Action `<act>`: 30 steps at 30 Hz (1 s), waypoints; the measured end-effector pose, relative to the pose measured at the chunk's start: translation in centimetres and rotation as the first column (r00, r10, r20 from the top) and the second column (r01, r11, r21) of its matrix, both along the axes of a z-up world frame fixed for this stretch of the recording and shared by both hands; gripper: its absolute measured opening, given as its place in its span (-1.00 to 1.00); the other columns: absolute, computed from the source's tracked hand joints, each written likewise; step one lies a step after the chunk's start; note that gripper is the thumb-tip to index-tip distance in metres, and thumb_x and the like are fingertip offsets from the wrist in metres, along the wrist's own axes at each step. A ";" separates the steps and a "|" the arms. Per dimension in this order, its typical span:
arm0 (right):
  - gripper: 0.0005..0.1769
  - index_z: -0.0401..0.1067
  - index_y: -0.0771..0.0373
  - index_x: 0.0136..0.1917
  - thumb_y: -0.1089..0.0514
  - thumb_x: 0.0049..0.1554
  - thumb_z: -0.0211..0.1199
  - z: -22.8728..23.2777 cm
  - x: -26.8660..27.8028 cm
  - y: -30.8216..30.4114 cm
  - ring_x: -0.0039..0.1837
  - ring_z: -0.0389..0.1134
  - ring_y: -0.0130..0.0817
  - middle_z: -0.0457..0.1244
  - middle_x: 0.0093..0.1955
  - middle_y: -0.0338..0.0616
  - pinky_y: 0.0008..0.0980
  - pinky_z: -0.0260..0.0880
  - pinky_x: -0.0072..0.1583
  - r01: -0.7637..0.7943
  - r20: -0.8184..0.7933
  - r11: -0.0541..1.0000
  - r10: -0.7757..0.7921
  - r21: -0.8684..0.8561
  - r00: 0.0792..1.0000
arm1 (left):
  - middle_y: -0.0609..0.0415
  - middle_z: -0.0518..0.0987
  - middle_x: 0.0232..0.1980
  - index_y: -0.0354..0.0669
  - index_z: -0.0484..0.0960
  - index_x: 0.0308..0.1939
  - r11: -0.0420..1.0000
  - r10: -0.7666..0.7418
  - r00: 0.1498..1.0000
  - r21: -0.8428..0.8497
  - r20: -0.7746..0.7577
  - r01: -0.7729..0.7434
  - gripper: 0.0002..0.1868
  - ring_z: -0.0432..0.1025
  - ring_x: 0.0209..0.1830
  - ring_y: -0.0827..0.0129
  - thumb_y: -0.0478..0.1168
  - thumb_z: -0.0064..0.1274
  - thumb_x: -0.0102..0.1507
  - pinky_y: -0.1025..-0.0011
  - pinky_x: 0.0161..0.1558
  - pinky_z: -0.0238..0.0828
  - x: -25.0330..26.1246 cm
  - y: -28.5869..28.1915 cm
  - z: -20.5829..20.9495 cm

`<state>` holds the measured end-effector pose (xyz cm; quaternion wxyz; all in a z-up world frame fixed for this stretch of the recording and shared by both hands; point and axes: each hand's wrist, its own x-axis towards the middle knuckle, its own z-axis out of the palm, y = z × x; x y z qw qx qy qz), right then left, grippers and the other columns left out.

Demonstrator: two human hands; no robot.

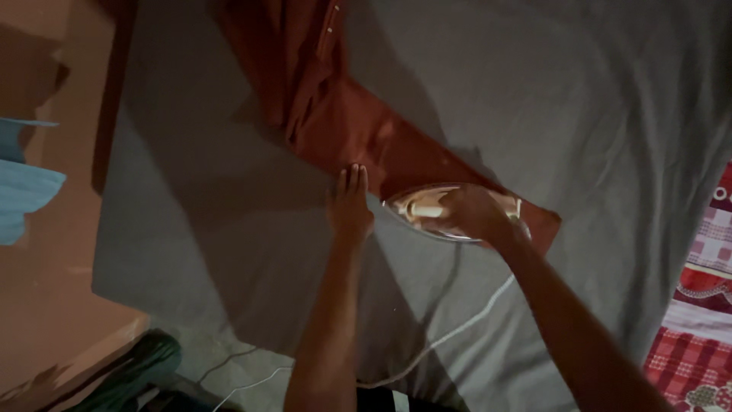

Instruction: The person irons a reddish-brown shirt on a bed. They repeatedly smooth the fabric, pick up the iron, press the shirt, and set the iron down, continuing this cycle throughout the clip.

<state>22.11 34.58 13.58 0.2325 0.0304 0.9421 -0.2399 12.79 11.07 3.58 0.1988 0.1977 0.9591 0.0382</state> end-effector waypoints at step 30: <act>-0.06 0.56 0.45 -0.21 -0.60 0.10 0.29 0.7 7.1 3.1 -0.25 0.45 0.12 0.35 -0.32 0.29 0.09 0.43 -0.18 0.968 -0.344 0.248 -0.912 -0.029 0.224 | -0.28 0.18 0.57 -0.35 0.23 0.45 0.849 -0.310 0.940 0.403 -0.143 0.341 -0.15 0.08 0.57 -0.09 -0.37 0.14 0.06 0.01 0.42 0.12 4.8 6.8 1.2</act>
